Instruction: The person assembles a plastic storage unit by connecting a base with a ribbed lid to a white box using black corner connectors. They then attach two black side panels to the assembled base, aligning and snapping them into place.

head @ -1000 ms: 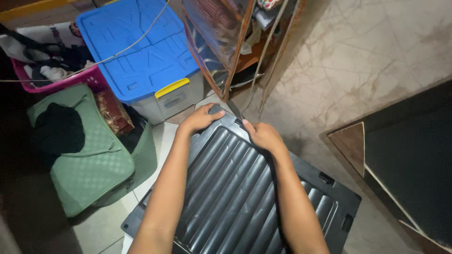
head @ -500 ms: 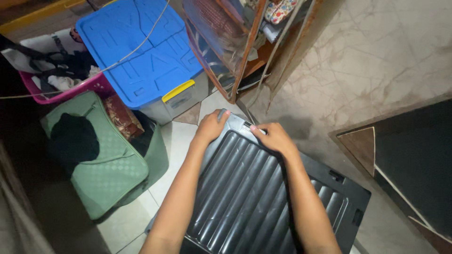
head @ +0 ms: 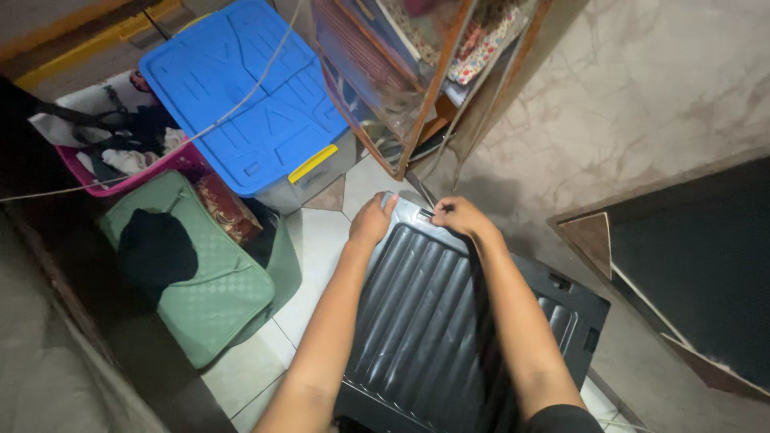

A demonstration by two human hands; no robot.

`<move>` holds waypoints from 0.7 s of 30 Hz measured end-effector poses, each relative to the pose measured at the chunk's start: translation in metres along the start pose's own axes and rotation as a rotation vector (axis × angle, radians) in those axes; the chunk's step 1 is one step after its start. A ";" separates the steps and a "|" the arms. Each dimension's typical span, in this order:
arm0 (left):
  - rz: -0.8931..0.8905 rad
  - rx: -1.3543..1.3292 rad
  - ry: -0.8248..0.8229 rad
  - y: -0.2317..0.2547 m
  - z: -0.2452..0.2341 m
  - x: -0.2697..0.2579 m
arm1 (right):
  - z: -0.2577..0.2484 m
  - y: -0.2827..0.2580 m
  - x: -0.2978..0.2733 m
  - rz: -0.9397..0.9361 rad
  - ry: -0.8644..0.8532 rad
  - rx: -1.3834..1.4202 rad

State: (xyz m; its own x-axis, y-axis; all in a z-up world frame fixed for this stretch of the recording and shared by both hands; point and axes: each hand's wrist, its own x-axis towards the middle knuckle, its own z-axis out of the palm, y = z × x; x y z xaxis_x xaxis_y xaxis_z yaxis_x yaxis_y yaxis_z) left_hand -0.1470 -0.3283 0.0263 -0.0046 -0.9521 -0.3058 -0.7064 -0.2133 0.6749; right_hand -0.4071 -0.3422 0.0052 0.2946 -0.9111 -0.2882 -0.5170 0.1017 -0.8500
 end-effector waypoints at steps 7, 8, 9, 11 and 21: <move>-0.027 -0.031 -0.031 0.002 -0.005 0.013 | -0.008 -0.024 0.040 0.135 -0.144 -0.603; -0.025 -0.039 -0.032 0.001 -0.004 0.013 | -0.006 -0.023 0.041 0.115 -0.140 -0.627; -0.020 -0.047 -0.033 0.000 -0.003 0.014 | -0.004 -0.021 0.042 0.094 -0.136 -0.651; -0.013 -0.043 -0.029 0.000 -0.002 0.017 | -0.006 -0.018 0.047 0.060 -0.206 -0.598; 0.093 -0.076 0.062 -0.006 0.005 0.028 | -0.003 -0.009 0.049 -0.006 -0.202 -0.675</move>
State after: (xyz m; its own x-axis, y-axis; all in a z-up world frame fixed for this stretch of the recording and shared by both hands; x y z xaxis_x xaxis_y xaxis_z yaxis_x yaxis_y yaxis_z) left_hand -0.1461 -0.3521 0.0100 -0.0225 -0.9797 -0.1992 -0.6491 -0.1373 0.7483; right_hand -0.3902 -0.3894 0.0003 0.4089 -0.8122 -0.4160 -0.8813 -0.2333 -0.4109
